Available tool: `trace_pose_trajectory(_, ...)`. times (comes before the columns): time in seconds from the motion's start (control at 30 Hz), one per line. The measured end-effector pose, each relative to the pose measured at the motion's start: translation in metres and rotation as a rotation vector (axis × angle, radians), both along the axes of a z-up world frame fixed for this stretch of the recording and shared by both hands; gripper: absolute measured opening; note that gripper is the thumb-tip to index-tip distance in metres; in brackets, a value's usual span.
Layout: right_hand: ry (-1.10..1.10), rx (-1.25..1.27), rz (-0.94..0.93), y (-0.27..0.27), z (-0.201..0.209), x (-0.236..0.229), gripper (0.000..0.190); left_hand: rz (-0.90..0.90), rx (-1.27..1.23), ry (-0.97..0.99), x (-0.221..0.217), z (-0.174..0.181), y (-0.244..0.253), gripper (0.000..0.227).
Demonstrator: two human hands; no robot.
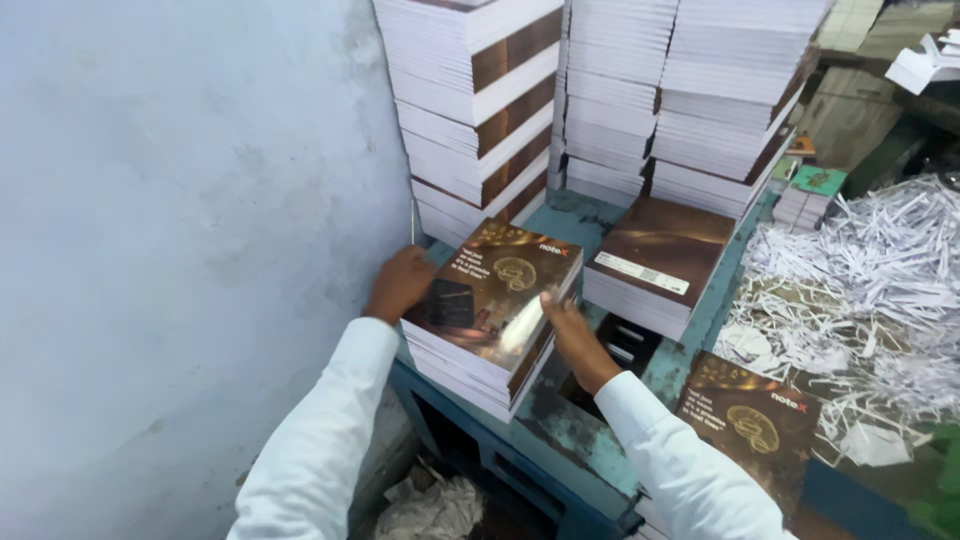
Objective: The person stacks notebooks on a table, moves a stack to a green stool, and writes on a blank sheet of paper placed on top of the stack.
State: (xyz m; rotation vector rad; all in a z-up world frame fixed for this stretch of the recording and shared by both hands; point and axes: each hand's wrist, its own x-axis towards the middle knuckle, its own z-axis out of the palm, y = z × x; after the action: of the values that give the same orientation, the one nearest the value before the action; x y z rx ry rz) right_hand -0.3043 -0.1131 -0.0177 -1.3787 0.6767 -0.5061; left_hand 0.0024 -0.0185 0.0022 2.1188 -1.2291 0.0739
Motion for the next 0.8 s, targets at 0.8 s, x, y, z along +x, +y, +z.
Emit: trace_pose_trajectory(0.8, 0.256, -0.466, -0.241, -0.065, 0.087, 0.024, 0.100, -0.332, 0.126, 0.389, 0.045, 0.098, -0.058, 0.046)
